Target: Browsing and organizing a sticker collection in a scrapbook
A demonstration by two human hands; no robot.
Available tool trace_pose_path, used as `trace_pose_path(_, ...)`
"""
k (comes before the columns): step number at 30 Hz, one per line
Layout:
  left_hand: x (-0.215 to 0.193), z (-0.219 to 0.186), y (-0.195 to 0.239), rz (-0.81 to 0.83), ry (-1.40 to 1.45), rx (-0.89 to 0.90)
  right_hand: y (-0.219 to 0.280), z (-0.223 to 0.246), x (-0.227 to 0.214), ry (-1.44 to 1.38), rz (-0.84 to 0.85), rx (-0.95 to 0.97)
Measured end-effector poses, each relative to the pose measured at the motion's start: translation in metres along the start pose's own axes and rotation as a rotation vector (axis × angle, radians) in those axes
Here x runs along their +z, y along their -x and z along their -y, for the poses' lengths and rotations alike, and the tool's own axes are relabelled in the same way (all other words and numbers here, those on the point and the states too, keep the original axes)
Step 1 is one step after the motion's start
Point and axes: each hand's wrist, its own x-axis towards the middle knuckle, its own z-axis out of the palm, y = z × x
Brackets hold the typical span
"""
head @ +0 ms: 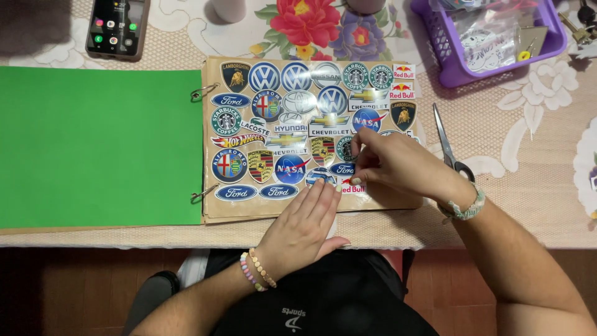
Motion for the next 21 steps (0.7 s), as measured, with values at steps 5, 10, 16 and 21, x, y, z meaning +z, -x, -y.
trace_pose_path(5,0.000,0.000,-0.001,0.014,0.008,0.005,0.005,0.008,0.005,0.093,-0.030,0.058)
trace_pose_path(10,0.002,0.000,0.000,0.016,0.012,0.016,0.024,0.011,0.029,0.441,-0.138,-0.006)
trace_pose_path(16,0.001,0.000,-0.002,0.023,0.006,0.014,0.051,0.006,0.056,0.496,-0.441,-0.396)
trace_pose_path(21,-0.004,0.003,-0.011,0.001,-0.024,0.027,0.058,-0.009,0.079,0.645,-0.334,-0.312)
